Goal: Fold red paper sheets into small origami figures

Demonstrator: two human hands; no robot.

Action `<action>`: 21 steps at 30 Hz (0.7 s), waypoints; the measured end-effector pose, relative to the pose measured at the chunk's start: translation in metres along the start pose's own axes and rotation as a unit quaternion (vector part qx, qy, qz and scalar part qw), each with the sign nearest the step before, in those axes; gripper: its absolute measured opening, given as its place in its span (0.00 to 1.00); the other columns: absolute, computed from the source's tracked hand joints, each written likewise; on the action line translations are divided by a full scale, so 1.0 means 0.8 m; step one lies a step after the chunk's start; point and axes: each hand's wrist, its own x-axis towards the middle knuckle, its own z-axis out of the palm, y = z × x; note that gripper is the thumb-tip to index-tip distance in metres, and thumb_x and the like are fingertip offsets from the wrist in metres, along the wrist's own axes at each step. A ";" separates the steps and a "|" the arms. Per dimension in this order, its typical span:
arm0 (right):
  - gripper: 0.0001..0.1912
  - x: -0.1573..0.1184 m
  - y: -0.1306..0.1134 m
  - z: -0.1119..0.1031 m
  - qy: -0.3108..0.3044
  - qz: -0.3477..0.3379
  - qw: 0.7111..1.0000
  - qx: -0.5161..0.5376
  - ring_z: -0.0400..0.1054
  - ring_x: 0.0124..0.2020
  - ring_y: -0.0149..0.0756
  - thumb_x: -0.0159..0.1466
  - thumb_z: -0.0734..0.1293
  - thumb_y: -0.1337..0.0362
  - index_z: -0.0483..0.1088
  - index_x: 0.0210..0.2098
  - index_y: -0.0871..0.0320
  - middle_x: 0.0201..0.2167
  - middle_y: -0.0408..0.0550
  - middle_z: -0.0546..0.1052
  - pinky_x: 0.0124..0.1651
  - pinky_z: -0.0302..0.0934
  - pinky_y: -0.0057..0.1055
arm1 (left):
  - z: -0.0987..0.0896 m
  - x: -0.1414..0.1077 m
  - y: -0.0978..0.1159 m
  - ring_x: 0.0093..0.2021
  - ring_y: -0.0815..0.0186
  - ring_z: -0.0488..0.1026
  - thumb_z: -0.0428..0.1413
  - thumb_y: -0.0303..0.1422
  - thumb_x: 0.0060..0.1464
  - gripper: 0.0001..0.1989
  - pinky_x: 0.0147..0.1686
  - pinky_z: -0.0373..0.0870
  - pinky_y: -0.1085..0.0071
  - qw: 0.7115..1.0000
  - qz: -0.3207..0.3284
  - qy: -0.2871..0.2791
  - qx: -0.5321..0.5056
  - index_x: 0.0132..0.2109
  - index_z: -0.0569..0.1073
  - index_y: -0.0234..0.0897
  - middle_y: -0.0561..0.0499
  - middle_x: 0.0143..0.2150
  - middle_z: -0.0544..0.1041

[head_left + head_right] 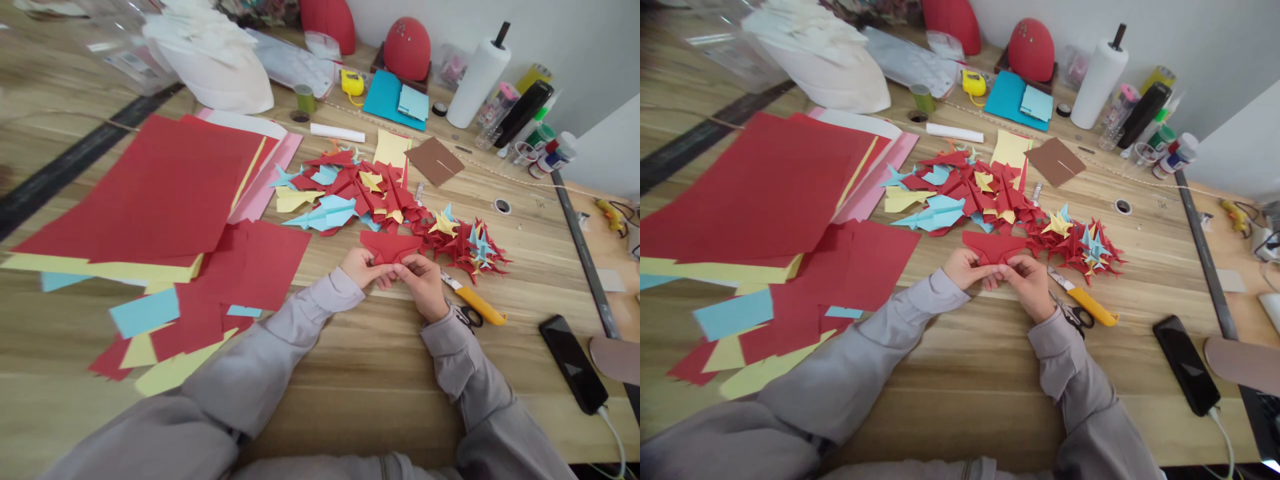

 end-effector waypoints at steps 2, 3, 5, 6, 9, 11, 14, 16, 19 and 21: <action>0.11 0.000 -0.002 0.001 0.003 0.004 1.000 0.005 0.65 0.21 0.27 0.49 0.73 0.60 0.69 0.26 0.57 0.20 0.39 0.73 0.26 0.62 0.26 | 0.000 0.000 -0.001 0.16 0.69 0.70 0.66 0.43 0.34 0.20 0.17 0.71 0.74 1.000 -0.004 0.001 0.006 0.22 0.73 0.27 0.48 0.17 0.74; 0.11 0.000 -0.003 0.001 0.004 0.005 1.000 0.007 0.65 0.20 0.27 0.49 0.73 0.60 0.70 0.26 0.57 0.20 0.39 0.73 0.26 0.62 0.26 | 0.000 0.000 -0.001 0.16 0.69 0.70 0.66 0.43 0.34 0.20 0.17 0.71 0.74 1.000 -0.005 0.002 0.007 0.22 0.73 0.27 0.48 0.17 0.74; 0.10 0.001 -0.003 0.002 0.006 0.004 1.000 0.007 0.64 0.20 0.26 0.49 0.73 0.60 0.70 0.26 0.57 0.19 0.39 0.73 0.26 0.61 0.26 | 0.000 0.001 -0.002 0.16 0.69 0.71 0.66 0.43 0.35 0.20 0.17 0.71 0.74 1.000 -0.005 0.000 0.006 0.22 0.73 0.27 0.48 0.17 0.74; 0.10 0.001 -0.003 0.002 0.005 0.004 1.000 0.005 0.64 0.20 0.26 0.50 0.73 0.60 0.70 0.26 0.58 0.19 0.39 0.73 0.25 0.61 0.25 | -0.001 0.001 -0.003 0.16 0.68 0.71 0.66 0.42 0.35 0.20 0.17 0.71 0.74 1.000 -0.003 0.000 0.005 0.23 0.73 0.27 0.47 0.17 0.75; 0.10 0.002 -0.002 0.002 0.001 0.003 1.000 -0.004 0.64 0.20 0.26 0.50 0.72 0.60 0.70 0.24 0.58 0.18 0.40 0.73 0.25 0.60 0.26 | -0.001 0.002 -0.005 0.17 0.68 0.71 0.65 0.42 0.35 0.19 0.17 0.71 0.73 1.000 0.000 -0.002 0.002 0.23 0.73 0.27 0.47 0.18 0.75; 0.10 0.002 -0.001 0.002 -0.002 0.001 1.000 -0.006 0.64 0.20 0.27 0.51 0.72 0.59 0.70 0.24 0.58 0.18 0.40 0.73 0.26 0.60 0.26 | -0.001 0.002 -0.006 0.16 0.69 0.71 0.65 0.41 0.36 0.18 0.17 0.70 0.74 1.000 -0.002 -0.004 0.001 0.23 0.73 0.26 0.47 0.18 0.75; 0.10 0.002 -0.001 0.001 -0.001 -0.005 1.000 -0.015 0.64 0.20 0.27 0.51 0.72 0.59 0.70 0.23 0.58 0.18 0.40 0.73 0.26 0.60 0.26 | -0.001 0.003 -0.006 0.16 0.69 0.71 0.65 0.40 0.36 0.18 0.17 0.70 0.74 1.000 -0.005 -0.005 -0.003 0.23 0.73 0.26 0.47 0.18 0.75; 0.10 0.001 -0.001 0.001 0.000 -0.009 1.000 -0.023 0.63 0.20 0.27 0.51 0.72 0.59 0.70 0.22 0.58 0.18 0.40 0.72 0.25 0.59 0.26 | -0.001 0.003 -0.007 0.16 0.68 0.71 0.65 0.40 0.36 0.18 0.16 0.70 0.74 1.000 -0.003 -0.006 -0.004 0.23 0.73 0.26 0.46 0.19 0.75; 0.10 0.001 -0.003 0.002 0.001 -0.015 1.000 -0.026 0.63 0.20 0.27 0.52 0.71 0.59 0.71 0.22 0.58 0.17 0.40 0.72 0.26 0.59 0.26 | -0.001 0.002 -0.007 0.16 0.68 0.71 0.65 0.40 0.36 0.18 0.16 0.70 0.74 1.000 -0.001 -0.009 -0.006 0.23 0.73 0.26 0.47 0.19 0.75; 0.10 0.000 -0.004 0.002 0.004 -0.014 1.000 -0.025 0.63 0.20 0.27 0.51 0.71 0.59 0.70 0.22 0.58 0.18 0.40 0.72 0.26 0.59 0.26 | -0.001 0.002 -0.008 0.17 0.68 0.71 0.65 0.40 0.36 0.18 0.16 0.70 0.73 1.000 0.001 -0.011 -0.004 0.24 0.73 0.27 0.47 0.19 0.75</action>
